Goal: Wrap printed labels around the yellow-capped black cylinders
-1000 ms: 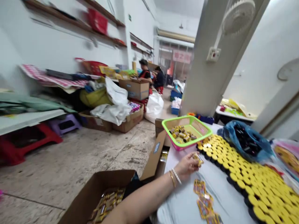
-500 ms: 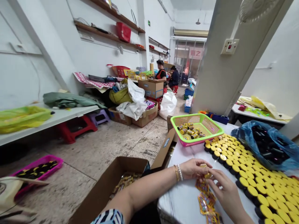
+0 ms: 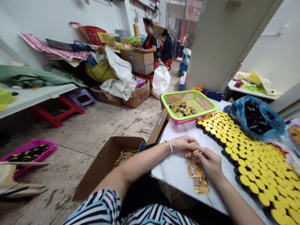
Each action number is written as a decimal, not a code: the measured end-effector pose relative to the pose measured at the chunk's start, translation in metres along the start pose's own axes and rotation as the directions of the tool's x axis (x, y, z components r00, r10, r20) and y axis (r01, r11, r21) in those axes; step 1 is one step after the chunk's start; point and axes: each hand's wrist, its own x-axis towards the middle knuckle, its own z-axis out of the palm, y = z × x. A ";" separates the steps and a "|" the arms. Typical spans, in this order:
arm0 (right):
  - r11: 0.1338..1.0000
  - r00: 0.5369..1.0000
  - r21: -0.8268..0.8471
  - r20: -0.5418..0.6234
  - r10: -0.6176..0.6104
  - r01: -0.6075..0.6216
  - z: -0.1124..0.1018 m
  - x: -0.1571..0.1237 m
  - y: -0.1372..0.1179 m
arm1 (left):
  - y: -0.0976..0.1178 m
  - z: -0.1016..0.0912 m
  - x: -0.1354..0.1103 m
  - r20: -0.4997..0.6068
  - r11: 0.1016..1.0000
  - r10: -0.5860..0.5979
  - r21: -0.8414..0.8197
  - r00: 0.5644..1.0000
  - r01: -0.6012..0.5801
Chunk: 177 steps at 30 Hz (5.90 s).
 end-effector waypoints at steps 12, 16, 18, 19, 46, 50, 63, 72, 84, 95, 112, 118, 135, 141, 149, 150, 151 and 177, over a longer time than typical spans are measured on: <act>0.998 0.985 0.005 -0.160 0.068 -0.068 0.011 0.002 0.000 | 0.009 -0.002 -0.008 -0.019 0.996 0.052 -0.066 0.998 -0.053; 0.972 0.965 0.162 -0.174 0.198 -0.170 0.010 0.010 -0.002 | 0.010 -0.006 -0.006 0.003 0.991 0.076 -0.115 0.997 -0.075; 0.981 0.978 0.119 -0.125 0.166 -0.151 0.007 0.013 -0.004 | 0.009 -0.002 -0.007 -0.016 0.992 0.088 -0.089 0.996 -0.089; 0.988 0.986 0.071 -0.094 0.141 -0.134 0.005 0.014 -0.005 | 0.008 0.001 -0.008 -0.039 0.993 0.097 -0.061 0.995 -0.099; 0.631 0.991 -0.775 -0.073 -0.110 0.013 -0.026 0.094 0.051 | -0.010 0.002 -0.009 0.043 0.126 0.464 0.985 0.885 -0.114; 0.671 0.994 -0.740 -0.024 -0.102 0.051 -0.026 0.081 0.034 | -0.015 0.004 -0.005 0.023 0.140 0.482 0.985 0.876 -0.103; 0.738 0.998 -0.672 0.029 -0.050 0.057 -0.017 0.067 0.021 | 0.000 -0.006 -0.025 -0.296 0.501 0.752 0.837 0.589 -0.219; 0.986 0.982 -0.015 -0.099 0.161 -0.163 0.002 0.055 -0.054 | 0.017 0.025 -0.037 -0.340 0.599 0.751 0.713 0.567 -0.365; 0.887 0.887 0.089 0.141 0.440 -0.454 0.012 0.054 -0.036 | -0.003 0.011 -0.035 -0.527 0.942 0.309 0.286 0.792 -0.177; 0.851 0.929 -0.450 0.109 0.353 -0.270 -0.013 0.058 -0.045 | -0.005 -0.015 -0.028 -0.592 0.823 0.477 0.560 0.650 -0.093; 0.939 0.977 -0.300 -0.183 0.114 -0.166 -0.007 0.059 -0.032 | -0.017 0.000 -0.024 -0.427 0.495 0.661 0.866 0.617 0.069; 0.957 0.959 -0.113 -0.130 0.254 -0.268 0.001 0.058 -0.026 | -0.009 -0.007 -0.025 -0.511 0.672 0.604 0.739 0.612 -0.046; 0.757 0.864 0.465 0.036 0.501 -0.459 0.020 0.050 -0.036 | 0.011 0.060 -0.061 -0.654 0.892 0.446 0.269 0.611 -0.364; 0.829 0.895 0.381 -0.006 0.445 -0.410 0.022 0.048 -0.038 | 0.008 0.063 -0.057 -0.656 0.870 0.491 0.340 0.573 -0.356; 0.987 0.984 -0.012 -0.084 0.156 -0.158 0.028 0.041 -0.043 | 0.005 0.049 -0.052 -0.640 0.826 0.559 0.485 0.528 -0.287; 0.991 0.991 -0.075 -0.083 0.103 -0.110 0.029 0.040 -0.042 | 0.005 0.046 -0.051 -0.644 0.829 0.555 0.483 0.526 -0.283; 0.990 0.995 -0.122 -0.081 0.063 -0.073 0.031 0.040 -0.042 | 0.005 0.044 -0.050 -0.651 0.835 0.546 0.475 0.527 -0.278; 0.827 0.927 0.450 0.011 0.374 -0.339 -0.016 0.073 0.001 | 0.019 -0.012 -0.025 -0.480 0.862 -0.093 -0.478 0.872 -0.171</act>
